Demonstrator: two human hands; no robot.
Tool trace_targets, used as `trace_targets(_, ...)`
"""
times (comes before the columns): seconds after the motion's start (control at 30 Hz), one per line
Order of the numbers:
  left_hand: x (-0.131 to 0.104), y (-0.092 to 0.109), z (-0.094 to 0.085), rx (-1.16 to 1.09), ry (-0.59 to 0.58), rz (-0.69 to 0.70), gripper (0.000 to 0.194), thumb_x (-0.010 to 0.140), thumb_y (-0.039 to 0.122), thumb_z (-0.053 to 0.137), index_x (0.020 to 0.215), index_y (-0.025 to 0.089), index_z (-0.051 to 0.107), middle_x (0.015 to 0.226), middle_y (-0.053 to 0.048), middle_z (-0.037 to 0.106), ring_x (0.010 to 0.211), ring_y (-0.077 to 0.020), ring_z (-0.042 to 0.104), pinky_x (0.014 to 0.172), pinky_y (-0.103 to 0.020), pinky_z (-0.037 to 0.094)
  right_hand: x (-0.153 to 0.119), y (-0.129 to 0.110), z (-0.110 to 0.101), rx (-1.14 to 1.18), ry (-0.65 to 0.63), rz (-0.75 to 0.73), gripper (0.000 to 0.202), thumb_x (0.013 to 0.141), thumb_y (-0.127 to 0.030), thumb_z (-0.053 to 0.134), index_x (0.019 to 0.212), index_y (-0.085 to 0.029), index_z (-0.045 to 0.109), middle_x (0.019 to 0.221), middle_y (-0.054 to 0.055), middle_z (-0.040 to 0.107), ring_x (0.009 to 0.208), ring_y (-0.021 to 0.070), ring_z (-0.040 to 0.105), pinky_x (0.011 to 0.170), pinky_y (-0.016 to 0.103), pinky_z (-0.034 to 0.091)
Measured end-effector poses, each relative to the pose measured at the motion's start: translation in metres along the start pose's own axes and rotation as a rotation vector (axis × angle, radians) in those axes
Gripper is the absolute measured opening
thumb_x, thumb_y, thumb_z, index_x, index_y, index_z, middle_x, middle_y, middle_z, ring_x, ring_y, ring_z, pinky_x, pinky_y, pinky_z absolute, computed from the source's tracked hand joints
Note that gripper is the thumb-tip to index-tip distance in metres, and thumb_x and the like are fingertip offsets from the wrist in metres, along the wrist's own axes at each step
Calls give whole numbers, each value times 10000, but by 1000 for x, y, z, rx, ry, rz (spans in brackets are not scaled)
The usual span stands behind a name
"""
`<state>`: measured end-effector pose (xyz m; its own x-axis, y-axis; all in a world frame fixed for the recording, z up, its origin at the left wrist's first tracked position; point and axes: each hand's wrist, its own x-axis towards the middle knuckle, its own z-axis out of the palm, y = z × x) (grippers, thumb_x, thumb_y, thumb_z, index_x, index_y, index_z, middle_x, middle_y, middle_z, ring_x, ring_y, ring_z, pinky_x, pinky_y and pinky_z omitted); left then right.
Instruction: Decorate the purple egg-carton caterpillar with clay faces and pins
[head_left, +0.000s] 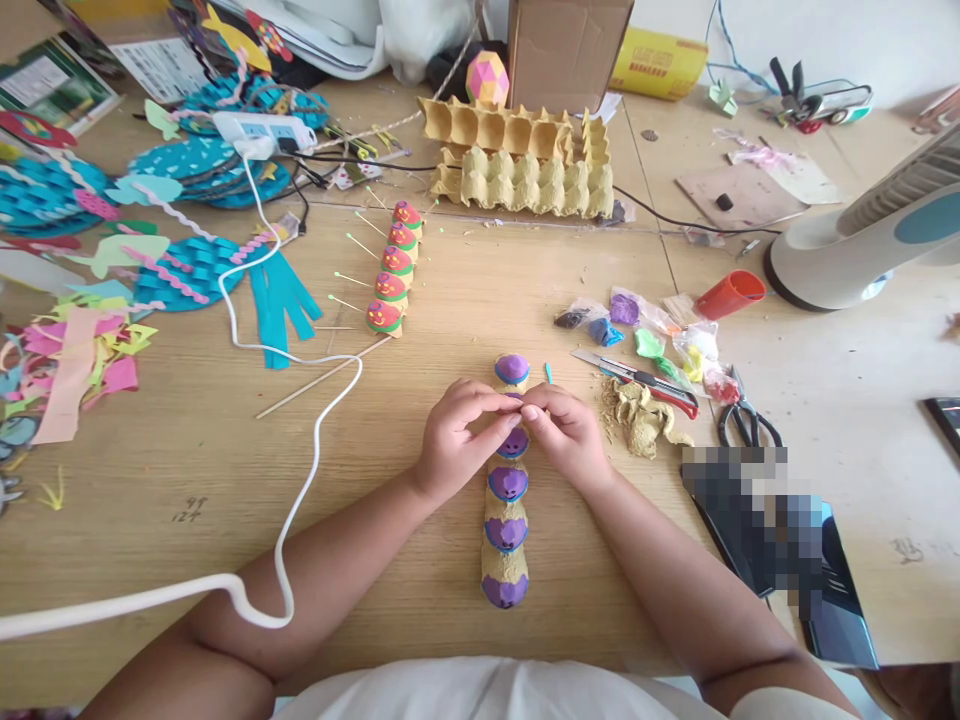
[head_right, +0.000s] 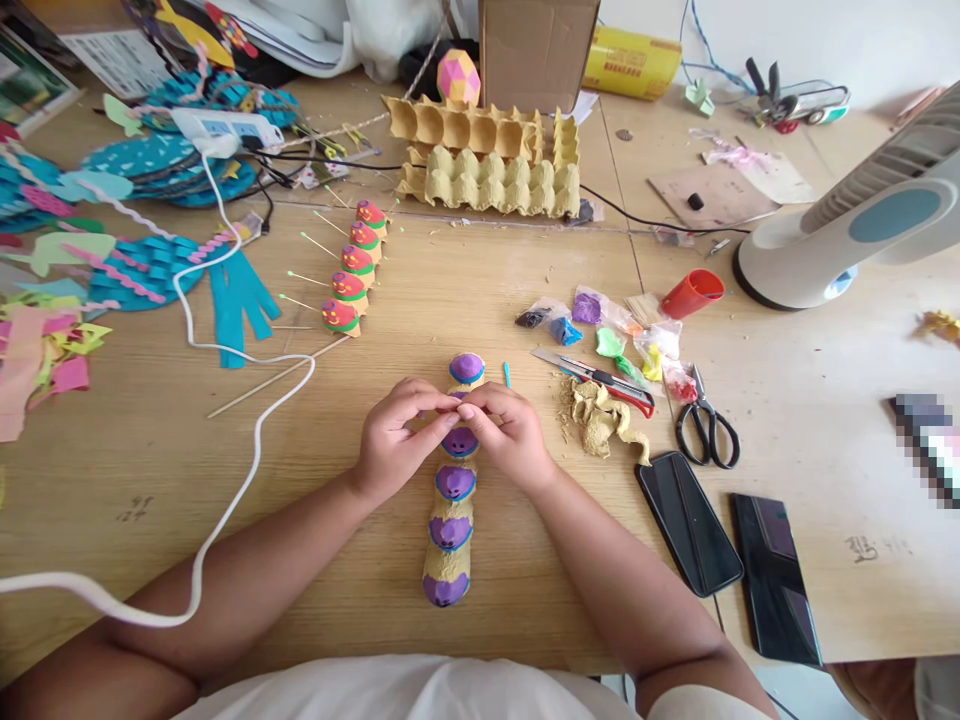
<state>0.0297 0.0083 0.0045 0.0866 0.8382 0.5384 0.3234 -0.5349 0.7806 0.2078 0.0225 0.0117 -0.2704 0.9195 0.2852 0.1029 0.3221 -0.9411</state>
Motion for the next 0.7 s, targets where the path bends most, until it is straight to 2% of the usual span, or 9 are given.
trace_targets(0.13,0,-1,0,-4,2,4,89,930,195,767,1013,227,760,922,-14,761,871,-145,691,838,-314,557,0,-1,0,10,-5,-15,307,1009,-444,645,819,-218,727,775,42,728,746,177,678,748,330,560)
trace_targets(0.47,2,2,0,1,-1,-4,60,946,220,752,1005,227,763,928,-23,780,866,-155,702,835,-332,559,0,-4,-2,37,-26,39,398,1022,-534,578,849,-214,739,829,65,762,783,196,704,751,341,584)
trace_targets(0.7,2,0,-1,4,-7,5,65,948,196,743,1005,224,752,930,-20,775,874,-154,698,831,-327,552,0,-3,-2,56,-32,71,343,996,-502,640,855,-207,744,817,55,757,758,181,696,751,321,573)
